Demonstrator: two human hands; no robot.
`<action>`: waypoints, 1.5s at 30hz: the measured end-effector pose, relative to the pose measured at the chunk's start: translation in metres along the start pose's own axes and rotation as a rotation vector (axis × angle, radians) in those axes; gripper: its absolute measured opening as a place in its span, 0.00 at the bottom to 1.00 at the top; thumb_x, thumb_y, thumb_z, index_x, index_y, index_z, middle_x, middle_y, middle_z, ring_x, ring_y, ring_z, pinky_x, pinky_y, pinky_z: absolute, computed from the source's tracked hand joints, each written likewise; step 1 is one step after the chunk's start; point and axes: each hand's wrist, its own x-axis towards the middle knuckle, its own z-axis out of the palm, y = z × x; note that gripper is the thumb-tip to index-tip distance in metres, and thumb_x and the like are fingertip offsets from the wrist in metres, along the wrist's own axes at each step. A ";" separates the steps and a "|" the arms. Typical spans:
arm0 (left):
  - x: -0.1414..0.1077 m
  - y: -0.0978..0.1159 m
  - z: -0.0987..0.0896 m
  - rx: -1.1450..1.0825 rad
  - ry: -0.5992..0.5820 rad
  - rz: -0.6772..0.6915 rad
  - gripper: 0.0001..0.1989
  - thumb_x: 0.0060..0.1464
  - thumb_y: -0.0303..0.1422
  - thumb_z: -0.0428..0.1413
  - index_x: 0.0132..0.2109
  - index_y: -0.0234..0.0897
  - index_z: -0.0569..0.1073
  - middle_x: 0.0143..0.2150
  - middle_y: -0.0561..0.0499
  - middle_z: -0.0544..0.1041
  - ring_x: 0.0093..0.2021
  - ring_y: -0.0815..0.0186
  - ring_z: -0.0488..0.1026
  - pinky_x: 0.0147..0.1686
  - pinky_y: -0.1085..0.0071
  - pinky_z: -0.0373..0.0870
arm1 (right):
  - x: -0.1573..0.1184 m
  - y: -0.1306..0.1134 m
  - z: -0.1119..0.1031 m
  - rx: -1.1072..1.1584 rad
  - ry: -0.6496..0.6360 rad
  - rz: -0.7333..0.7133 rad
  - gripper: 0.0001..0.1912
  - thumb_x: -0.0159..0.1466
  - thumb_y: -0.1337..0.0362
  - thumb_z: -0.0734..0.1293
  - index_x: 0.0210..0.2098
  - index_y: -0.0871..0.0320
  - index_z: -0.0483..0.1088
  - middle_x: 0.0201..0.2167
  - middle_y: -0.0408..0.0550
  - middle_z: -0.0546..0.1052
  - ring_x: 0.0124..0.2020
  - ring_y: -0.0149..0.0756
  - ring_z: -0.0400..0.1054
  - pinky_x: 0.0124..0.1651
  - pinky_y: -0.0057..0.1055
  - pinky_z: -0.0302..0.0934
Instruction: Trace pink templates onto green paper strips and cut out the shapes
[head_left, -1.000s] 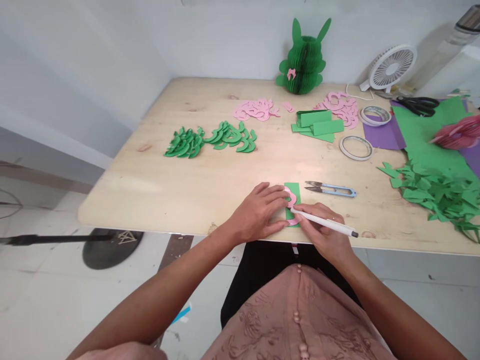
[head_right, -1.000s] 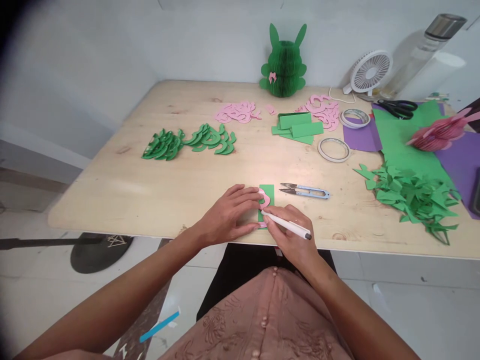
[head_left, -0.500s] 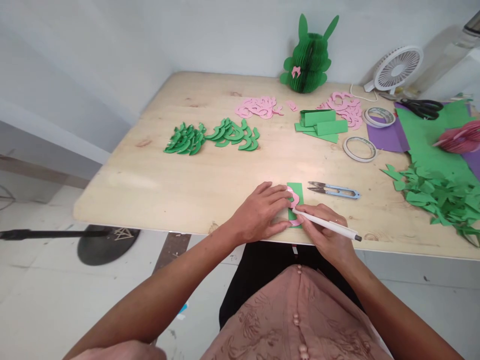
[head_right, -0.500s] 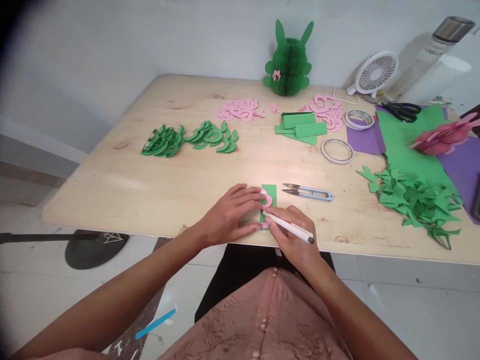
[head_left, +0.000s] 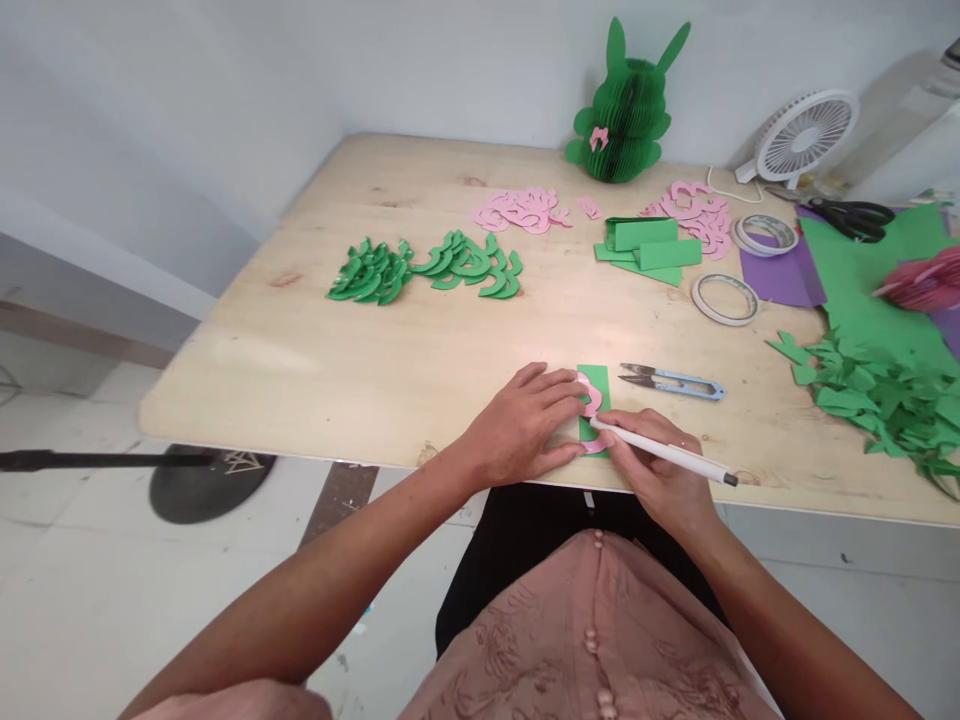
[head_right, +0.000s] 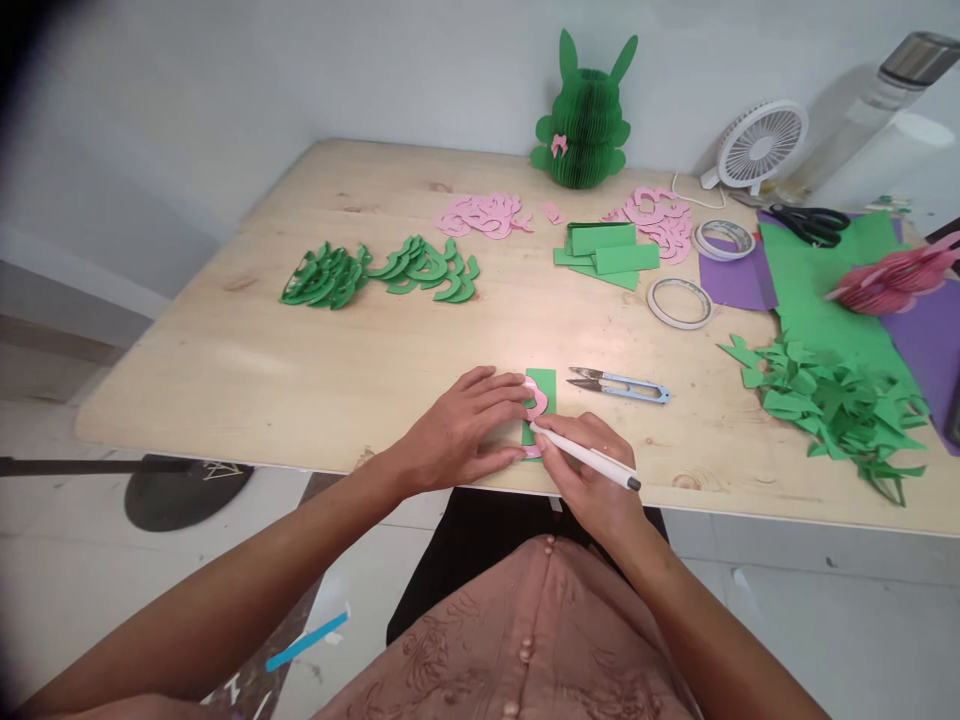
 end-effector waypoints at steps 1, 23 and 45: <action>0.000 0.000 0.000 0.002 0.002 0.002 0.15 0.60 0.39 0.51 0.51 0.37 0.70 0.58 0.44 0.71 0.63 0.58 0.61 0.63 0.56 0.52 | 0.000 0.000 0.000 -0.004 -0.004 -0.006 0.09 0.64 0.63 0.65 0.40 0.54 0.76 0.34 0.48 0.81 0.34 0.39 0.73 0.37 0.37 0.67; 0.000 0.000 0.000 0.008 -0.013 -0.002 0.16 0.60 0.40 0.51 0.50 0.36 0.70 0.58 0.44 0.71 0.63 0.57 0.61 0.63 0.55 0.52 | -0.005 0.004 -0.001 0.107 0.153 0.081 0.06 0.63 0.63 0.66 0.38 0.55 0.75 0.33 0.48 0.80 0.35 0.39 0.75 0.38 0.36 0.69; 0.001 0.003 0.000 0.034 -0.007 0.003 0.15 0.59 0.39 0.52 0.49 0.38 0.70 0.58 0.44 0.72 0.63 0.59 0.62 0.62 0.57 0.53 | -0.005 0.009 0.001 0.107 0.140 0.018 0.08 0.64 0.62 0.64 0.40 0.54 0.75 0.37 0.48 0.81 0.38 0.41 0.75 0.42 0.38 0.69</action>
